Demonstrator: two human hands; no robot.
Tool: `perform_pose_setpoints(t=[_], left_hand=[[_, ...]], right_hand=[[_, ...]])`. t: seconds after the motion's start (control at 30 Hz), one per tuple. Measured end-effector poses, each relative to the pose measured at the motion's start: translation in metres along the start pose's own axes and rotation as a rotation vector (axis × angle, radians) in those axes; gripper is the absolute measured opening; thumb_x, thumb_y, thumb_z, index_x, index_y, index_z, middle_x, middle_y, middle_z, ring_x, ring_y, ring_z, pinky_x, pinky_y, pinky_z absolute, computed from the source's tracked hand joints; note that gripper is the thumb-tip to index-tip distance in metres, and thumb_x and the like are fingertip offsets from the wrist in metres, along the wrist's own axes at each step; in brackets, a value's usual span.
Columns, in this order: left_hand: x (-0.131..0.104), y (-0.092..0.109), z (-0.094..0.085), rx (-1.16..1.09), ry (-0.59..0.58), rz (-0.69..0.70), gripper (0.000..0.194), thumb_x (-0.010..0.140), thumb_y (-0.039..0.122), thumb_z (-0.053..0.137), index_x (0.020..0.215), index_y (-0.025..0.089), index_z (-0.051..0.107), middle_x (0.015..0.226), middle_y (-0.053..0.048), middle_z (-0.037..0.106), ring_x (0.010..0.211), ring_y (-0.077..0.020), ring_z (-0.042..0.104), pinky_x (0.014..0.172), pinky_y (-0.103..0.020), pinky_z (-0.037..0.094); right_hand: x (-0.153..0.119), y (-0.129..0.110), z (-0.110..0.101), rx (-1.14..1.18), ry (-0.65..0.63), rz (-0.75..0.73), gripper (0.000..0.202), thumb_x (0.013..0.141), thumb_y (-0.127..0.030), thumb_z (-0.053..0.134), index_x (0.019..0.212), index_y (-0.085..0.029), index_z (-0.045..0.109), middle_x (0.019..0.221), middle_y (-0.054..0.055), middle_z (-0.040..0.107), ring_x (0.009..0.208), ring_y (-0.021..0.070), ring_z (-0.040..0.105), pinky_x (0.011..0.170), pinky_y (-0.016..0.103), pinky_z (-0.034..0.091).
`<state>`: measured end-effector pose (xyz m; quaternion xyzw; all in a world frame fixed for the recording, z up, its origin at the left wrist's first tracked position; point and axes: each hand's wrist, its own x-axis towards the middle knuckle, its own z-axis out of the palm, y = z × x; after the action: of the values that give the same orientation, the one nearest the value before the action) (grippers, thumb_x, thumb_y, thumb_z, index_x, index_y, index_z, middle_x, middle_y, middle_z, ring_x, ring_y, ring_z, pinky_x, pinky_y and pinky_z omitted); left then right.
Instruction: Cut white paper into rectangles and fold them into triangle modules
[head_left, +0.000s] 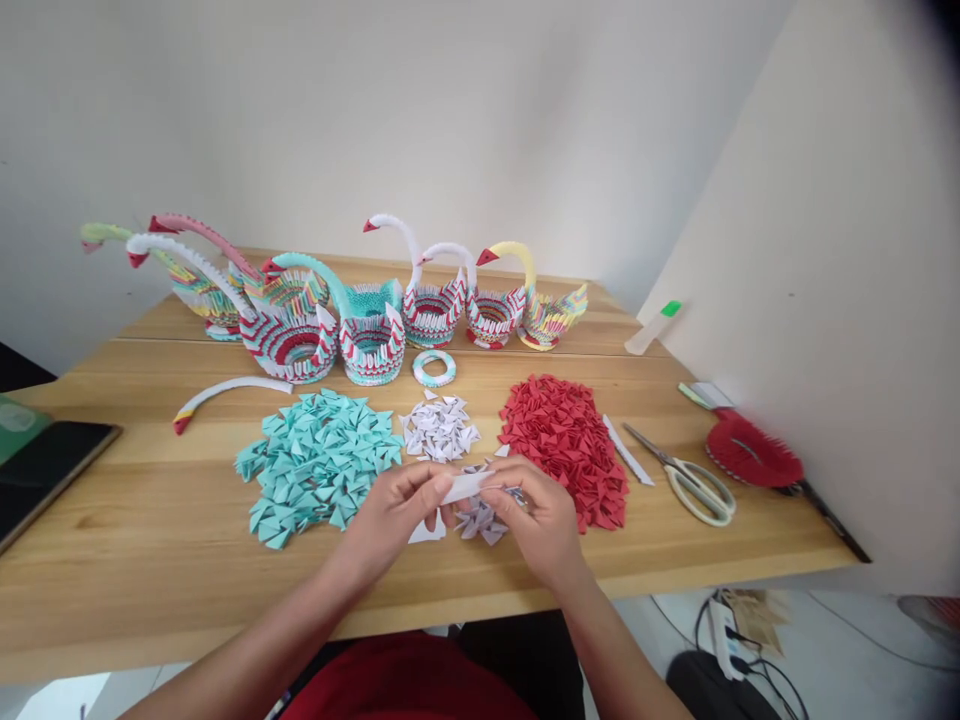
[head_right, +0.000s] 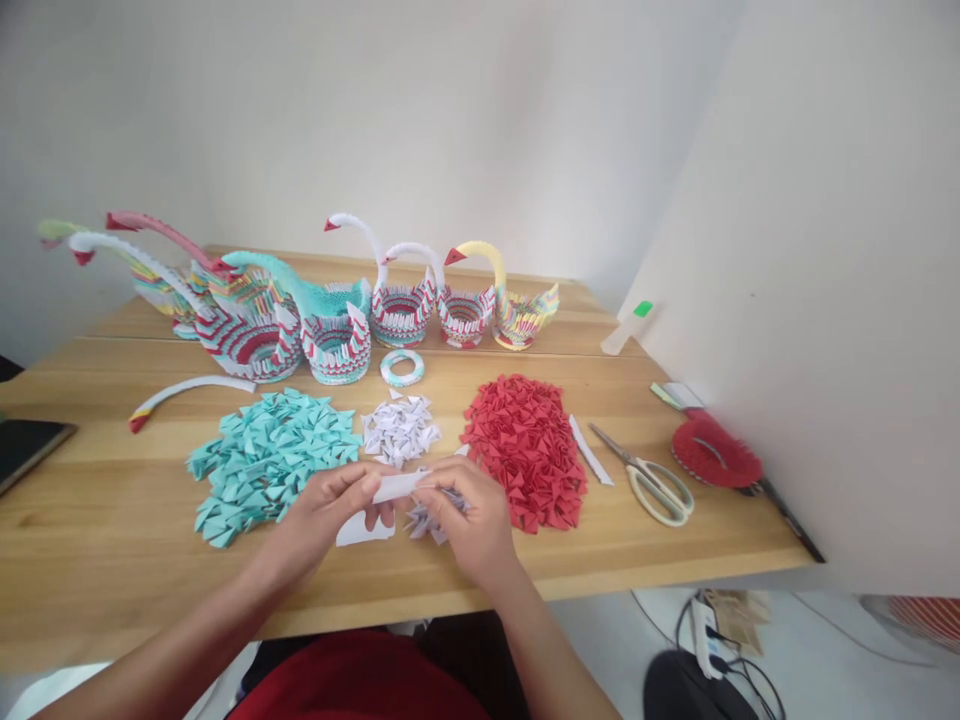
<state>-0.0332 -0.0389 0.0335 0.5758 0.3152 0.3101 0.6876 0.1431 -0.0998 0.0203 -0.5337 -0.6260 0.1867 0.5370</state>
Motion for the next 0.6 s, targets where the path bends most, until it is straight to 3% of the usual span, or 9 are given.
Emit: perform_pose_setpoints(t=[0.13,0.2,0.33,0.6], left_hand=[[-0.006,-0.007,-0.001,-0.046,0.024,0.023,0.034,0.070,0.031,0.074,0.100,0.016,0.069,0.082,-0.005,0.072,0.072,-0.0172,0.062,0.064,-0.024,0.047],[-0.007,-0.011,0.000,-0.026,0.082,0.015,0.027,0.073,0.031,0.072,0.096,0.015,0.069,0.080,-0.005,0.071,0.070,-0.0171,0.062,0.063,-0.024,0.047],[-0.008,-0.019,0.002,0.079,0.163,0.045,0.023,0.078,0.032,0.068,0.093,0.015,0.071,0.069,-0.004,0.068,0.063,-0.0160,0.060,0.058,-0.024,0.045],[-0.005,-0.023,0.000,-0.059,0.159,0.024,0.019,0.075,0.029,0.071,0.087,0.016,0.068,0.066,-0.002,0.071,0.063,-0.0151,0.064,0.062,-0.024,0.047]], right_hand=[[-0.003,0.001,0.004,0.053,-0.008,0.141,0.004,0.083,-0.022,0.065,0.079,-0.022,0.067,0.084,0.003,0.068,0.082,0.0184,0.064,0.072,0.028,0.050],[-0.005,0.002,0.007,0.055,0.001,0.205,0.006,0.082,-0.025,0.067,0.087,-0.022,0.067,0.084,0.003,0.067,0.079,0.0179,0.063,0.071,0.028,0.050],[-0.008,0.005,0.011,0.092,-0.009,0.305,0.027,0.081,-0.030,0.068,0.107,-0.024,0.068,0.090,0.003,0.067,0.081,0.0182,0.063,0.074,0.030,0.052],[-0.008,0.003,0.015,0.144,-0.019,0.361,0.017,0.082,-0.030,0.067,0.096,-0.023,0.072,0.092,0.004,0.070,0.081,0.0189,0.065,0.072,0.030,0.052]])
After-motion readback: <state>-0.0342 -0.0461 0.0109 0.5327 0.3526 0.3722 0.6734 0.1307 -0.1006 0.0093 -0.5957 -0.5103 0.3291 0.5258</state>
